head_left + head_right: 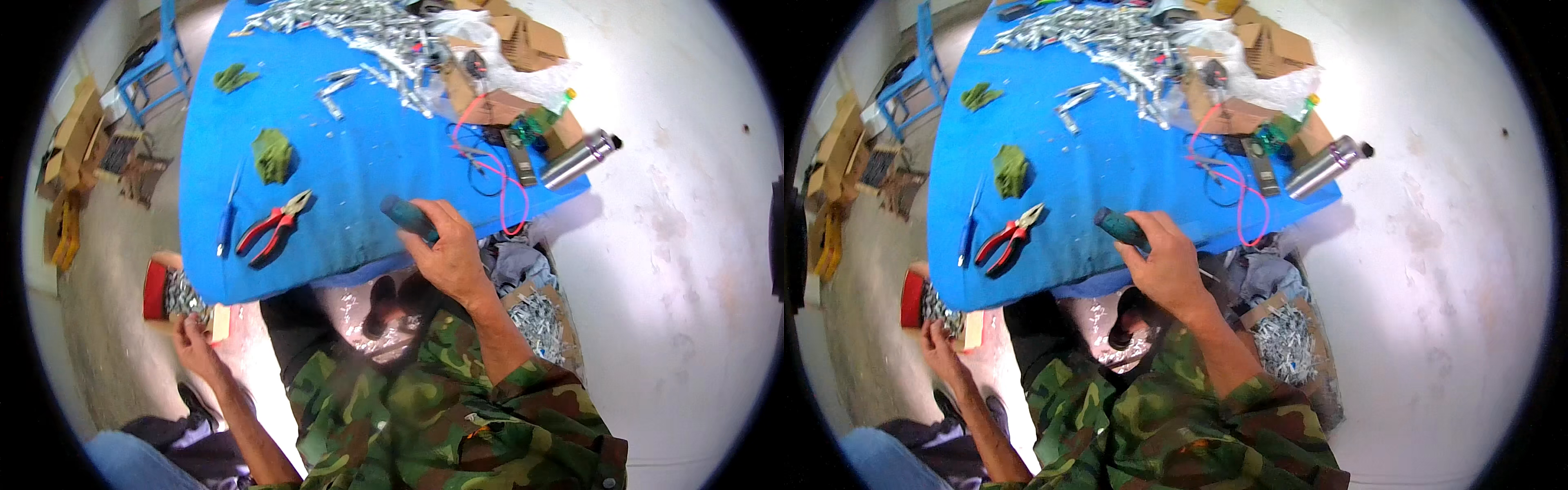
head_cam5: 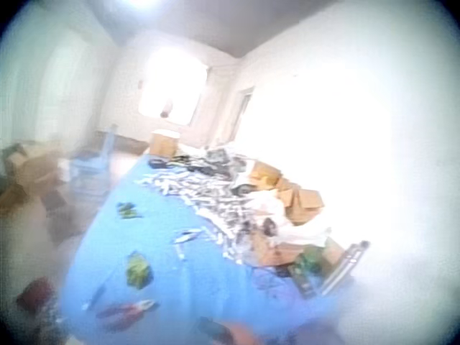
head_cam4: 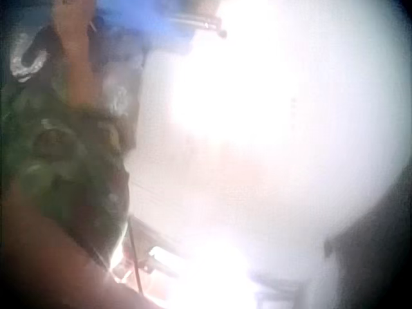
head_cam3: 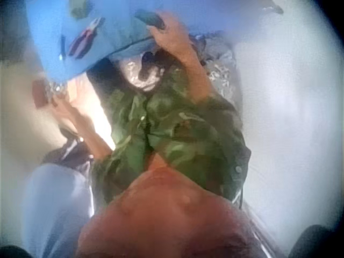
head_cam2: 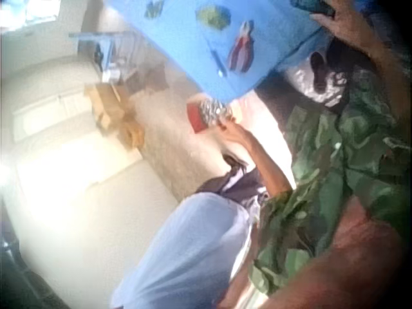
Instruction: The person assembles small metal components by hand, using pliers and a screwdriver to fit pieces together at a workstation.
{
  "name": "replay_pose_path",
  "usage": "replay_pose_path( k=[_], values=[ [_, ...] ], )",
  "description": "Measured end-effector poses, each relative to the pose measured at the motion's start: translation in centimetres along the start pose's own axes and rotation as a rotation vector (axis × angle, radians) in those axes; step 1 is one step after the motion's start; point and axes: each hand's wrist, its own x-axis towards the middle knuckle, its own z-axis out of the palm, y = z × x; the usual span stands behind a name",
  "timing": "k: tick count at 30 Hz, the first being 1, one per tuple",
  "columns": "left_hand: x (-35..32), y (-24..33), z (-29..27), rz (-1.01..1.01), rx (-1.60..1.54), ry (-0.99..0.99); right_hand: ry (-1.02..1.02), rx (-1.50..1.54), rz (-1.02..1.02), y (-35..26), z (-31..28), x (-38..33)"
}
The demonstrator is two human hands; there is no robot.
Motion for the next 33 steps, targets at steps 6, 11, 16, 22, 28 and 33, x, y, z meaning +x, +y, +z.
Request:
replay_pose_path(
  k=[6,11,16,22,28,33],
  values=[
    [-0.6,9.8,2.3,0.333,0.142,-0.087,0.421,0.149,-0.003,0.8,-6.7,0.1],
    [0.5,9.3,5.6,0.415,0.334,-0.075,0.759,0.206,0.071,1.0,-11.8,2.7],
    [0.8,9.0,7.2,0.418,0.394,-0.039,0.822,0.367,0.139,4.4,-12.4,5.6],
    [1.0,8.4,8.0,0.43,0.45,-0.062,0.895,0.526,0.141,7.2,-10.7,10.0],
    [1.3,8.5,7.4,0.395,0.415,-0.033,0.806,0.613,0.153,5.7,-6.8,7.8],
    [1.5,8.1,7.5,0.443,0.54,-0.049,0.609,0.378,-0.06,5.7,0.0,0.8]
  ],
)
